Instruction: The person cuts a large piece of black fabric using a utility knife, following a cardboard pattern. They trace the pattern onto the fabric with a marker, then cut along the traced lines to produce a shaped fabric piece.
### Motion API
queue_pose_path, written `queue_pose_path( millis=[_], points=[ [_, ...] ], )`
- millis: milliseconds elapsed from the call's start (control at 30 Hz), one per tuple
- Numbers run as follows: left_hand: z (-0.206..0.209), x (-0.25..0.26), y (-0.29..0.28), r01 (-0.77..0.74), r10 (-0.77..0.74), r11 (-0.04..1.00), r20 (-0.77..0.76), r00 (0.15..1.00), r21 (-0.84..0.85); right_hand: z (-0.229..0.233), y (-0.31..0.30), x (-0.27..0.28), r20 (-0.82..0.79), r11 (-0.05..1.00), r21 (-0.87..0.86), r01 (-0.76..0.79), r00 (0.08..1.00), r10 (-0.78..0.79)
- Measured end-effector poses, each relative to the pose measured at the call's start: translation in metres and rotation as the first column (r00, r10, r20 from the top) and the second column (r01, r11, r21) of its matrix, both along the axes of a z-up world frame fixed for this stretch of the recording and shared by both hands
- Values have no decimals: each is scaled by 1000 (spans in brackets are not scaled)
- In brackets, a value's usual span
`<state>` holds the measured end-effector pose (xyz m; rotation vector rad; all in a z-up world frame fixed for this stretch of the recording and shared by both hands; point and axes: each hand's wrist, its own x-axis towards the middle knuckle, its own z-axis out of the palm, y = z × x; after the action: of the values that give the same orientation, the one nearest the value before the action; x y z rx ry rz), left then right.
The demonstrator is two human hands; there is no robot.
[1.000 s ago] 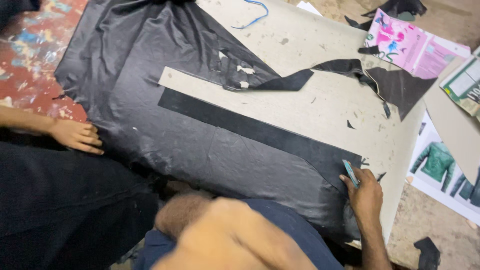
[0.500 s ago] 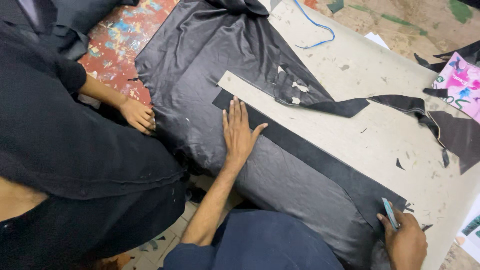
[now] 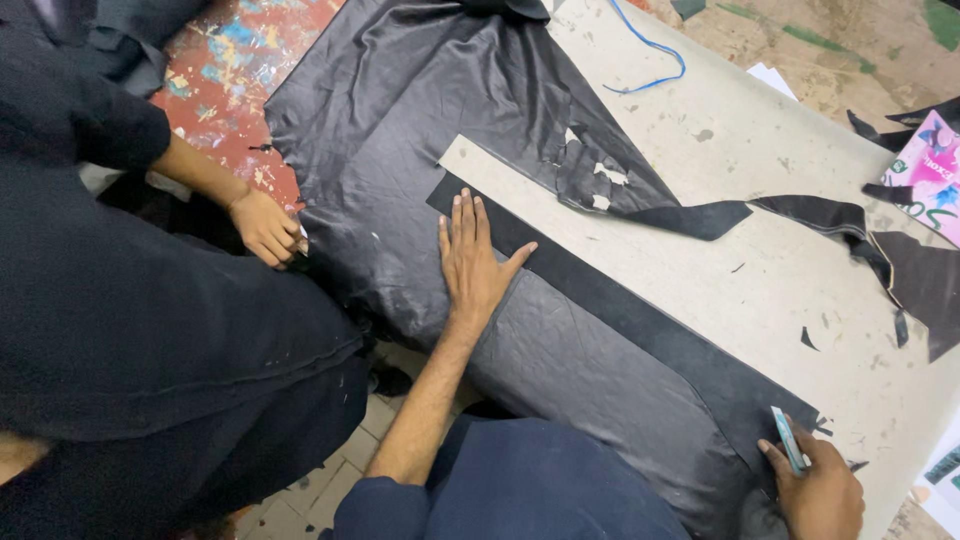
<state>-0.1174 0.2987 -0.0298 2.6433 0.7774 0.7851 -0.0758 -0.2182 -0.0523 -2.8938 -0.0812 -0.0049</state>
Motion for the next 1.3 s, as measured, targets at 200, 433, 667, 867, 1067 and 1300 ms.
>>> queue_pose_path(
  millis=[200, 433, 667, 867, 1067, 1300],
  points=[
    [2, 0, 0, -28, 28, 1000, -19, 999, -3, 71, 39, 12, 52, 995, -35, -94, 994, 96],
    [14, -7, -1, -51, 51, 999, 13, 999, -20, 153, 221, 56, 154, 713, 226, -663, 748, 646],
    [24, -11, -2, -79, 85, 995, 106, 991, -59, 110, 488, 123, 335, -35, 119, -992, 7, 942],
    [25, -11, 2, -87, 100, 989, 105, 989, -120, 95, 584, 140, -3, -249, 8, -968, -249, 969],
    [21, -10, 7, -82, 102, 984, 123, 987, -158, 98, 595, 149, 15, -396, 49, -917, -396, 918],
    [22, -8, 8, -77, 98, 982, 117, 988, -172, 80, 590, 152, 98, -470, -144, -871, -485, 869]
  ],
)
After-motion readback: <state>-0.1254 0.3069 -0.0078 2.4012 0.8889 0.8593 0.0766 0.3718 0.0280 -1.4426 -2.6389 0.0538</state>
